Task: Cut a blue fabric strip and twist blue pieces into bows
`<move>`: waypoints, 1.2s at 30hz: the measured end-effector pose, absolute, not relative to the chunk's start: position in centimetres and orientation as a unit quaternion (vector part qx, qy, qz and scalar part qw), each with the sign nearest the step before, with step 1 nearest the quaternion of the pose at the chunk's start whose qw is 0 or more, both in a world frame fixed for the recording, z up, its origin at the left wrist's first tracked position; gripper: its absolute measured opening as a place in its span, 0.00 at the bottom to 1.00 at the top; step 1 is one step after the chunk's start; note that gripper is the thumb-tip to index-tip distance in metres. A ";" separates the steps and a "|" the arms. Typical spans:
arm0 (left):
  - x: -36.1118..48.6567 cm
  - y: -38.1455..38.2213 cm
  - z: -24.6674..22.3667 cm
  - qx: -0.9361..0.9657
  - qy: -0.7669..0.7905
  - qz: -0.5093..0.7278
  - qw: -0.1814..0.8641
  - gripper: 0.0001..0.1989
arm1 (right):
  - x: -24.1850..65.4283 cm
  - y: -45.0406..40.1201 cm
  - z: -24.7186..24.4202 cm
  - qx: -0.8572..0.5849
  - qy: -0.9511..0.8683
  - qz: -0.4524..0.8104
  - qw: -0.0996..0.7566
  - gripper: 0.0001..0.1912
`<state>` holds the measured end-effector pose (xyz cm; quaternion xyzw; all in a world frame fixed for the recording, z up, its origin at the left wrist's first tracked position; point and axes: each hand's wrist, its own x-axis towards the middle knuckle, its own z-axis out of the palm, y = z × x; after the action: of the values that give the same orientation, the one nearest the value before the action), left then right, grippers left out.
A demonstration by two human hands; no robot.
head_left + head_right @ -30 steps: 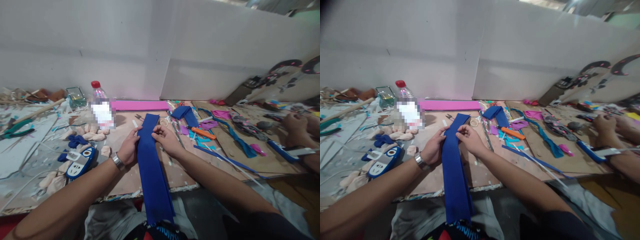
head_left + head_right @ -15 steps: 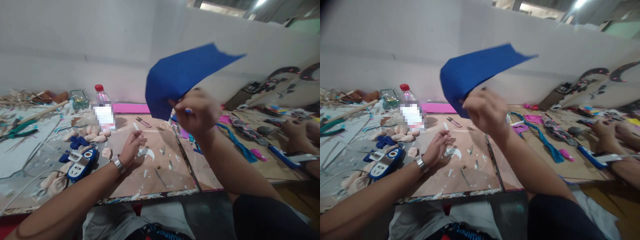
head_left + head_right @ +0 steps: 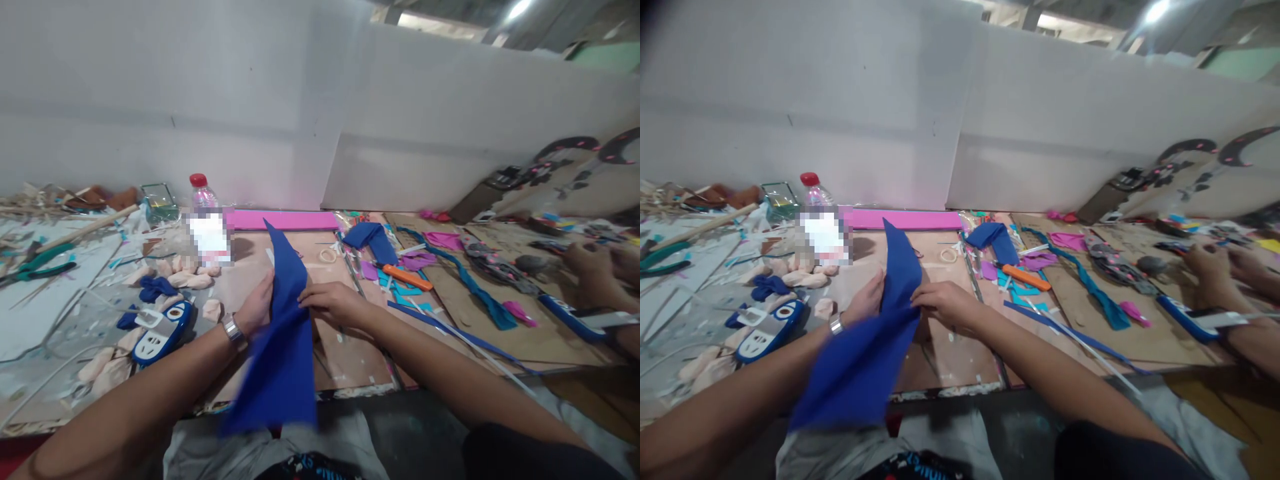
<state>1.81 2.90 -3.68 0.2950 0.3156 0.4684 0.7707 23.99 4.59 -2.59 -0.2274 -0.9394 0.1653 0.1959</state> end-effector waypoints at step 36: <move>1.0 2.6 -2.9 0.266 0.357 0.495 0.747 0.34 | 19.7 10.9 -2.3 -0.566 -0.584 0.472 0.340 0.23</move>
<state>0.97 2.60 -2.87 0.2661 0.3566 0.4945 0.7467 19.67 10.95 -2.26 -0.5662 -0.5835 0.4724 0.3403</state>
